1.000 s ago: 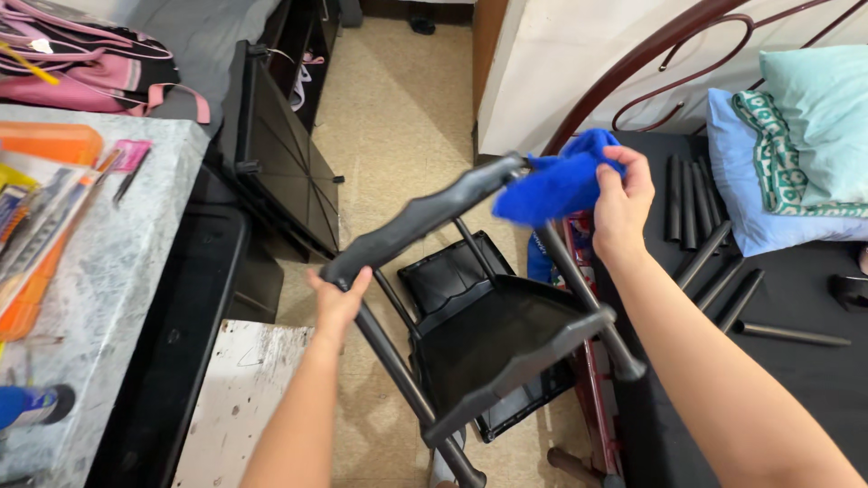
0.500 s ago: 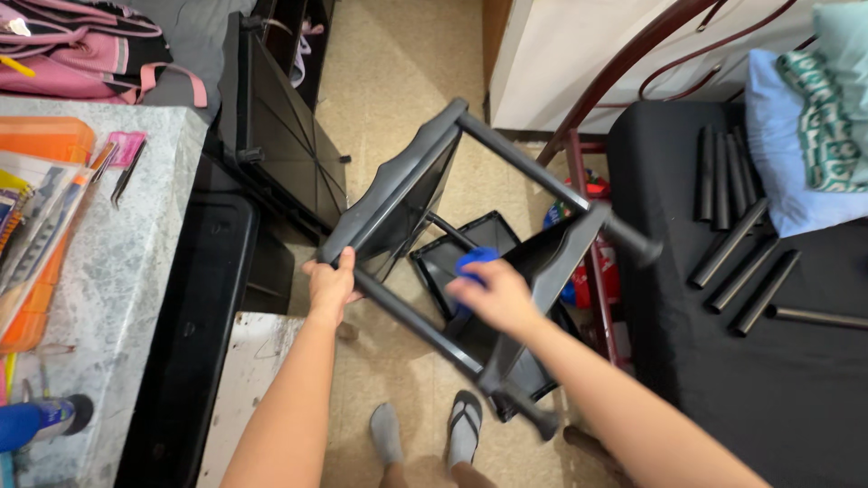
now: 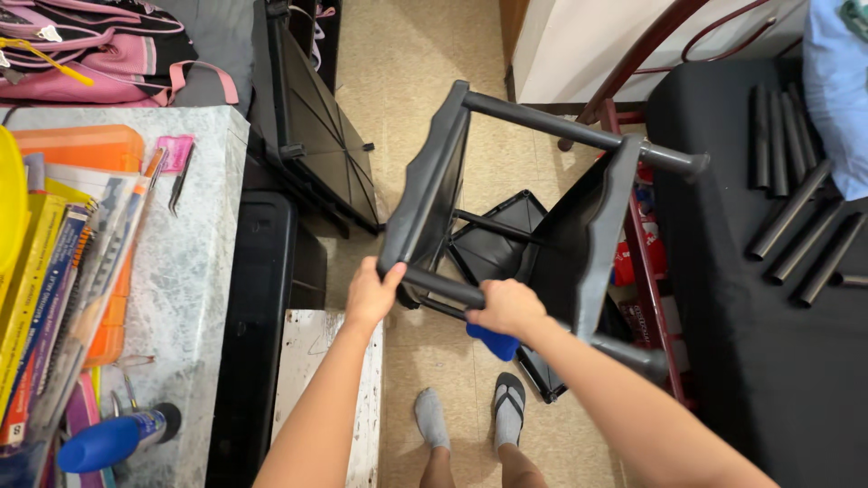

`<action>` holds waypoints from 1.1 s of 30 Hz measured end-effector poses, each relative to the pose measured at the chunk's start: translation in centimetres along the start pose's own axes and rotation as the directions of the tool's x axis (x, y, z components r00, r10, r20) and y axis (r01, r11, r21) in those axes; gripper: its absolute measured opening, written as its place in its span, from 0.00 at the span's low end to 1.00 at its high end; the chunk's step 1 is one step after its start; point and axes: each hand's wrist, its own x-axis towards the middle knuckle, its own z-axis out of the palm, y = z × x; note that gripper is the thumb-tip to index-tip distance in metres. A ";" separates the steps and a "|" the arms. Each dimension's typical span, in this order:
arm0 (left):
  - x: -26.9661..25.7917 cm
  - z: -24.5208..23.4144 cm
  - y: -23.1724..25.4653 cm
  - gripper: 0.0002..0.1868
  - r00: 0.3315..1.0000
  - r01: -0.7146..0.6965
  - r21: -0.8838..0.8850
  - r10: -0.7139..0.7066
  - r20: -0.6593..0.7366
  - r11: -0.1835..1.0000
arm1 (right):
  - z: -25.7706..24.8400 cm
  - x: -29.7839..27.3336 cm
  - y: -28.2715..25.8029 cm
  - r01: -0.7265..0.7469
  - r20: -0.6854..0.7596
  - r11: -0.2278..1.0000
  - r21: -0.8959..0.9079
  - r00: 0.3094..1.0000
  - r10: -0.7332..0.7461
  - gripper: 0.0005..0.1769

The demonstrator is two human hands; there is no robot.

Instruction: The person wipes black metal frame parts with a blue cloth, then inserts and secures them into a black plastic frame structure. The person repeatedly aligns and presses the parts into place to assemble the frame.

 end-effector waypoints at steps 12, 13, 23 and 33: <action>0.8 -1.2 11.2 0.42 0.976 -0.075 -0.209 0.115 0.186 0.975 | -10.0 -4.0 5.3 0.004 -0.151 1.000 0.009 0.988 -0.003 0.23; 0.6 -1.1 11.6 0.42 0.970 -0.094 -0.252 0.146 0.197 0.963 | -10.6 -4.5 5.6 0.009 -0.152 1.000 0.010 0.988 -0.008 0.23; -2.3 -1.1 15.8 0.46 0.988 -0.075 -0.361 0.119 0.100 0.929 | -16.4 -7.1 7.8 0.137 -0.146 0.990 -0.024 0.979 -0.139 0.23; -8.7 1.6 23.7 0.46 0.994 -0.080 -0.342 0.047 -0.102 0.936 | -19.6 -12.9 12.1 0.190 -0.214 0.962 -0.199 0.949 -0.231 0.32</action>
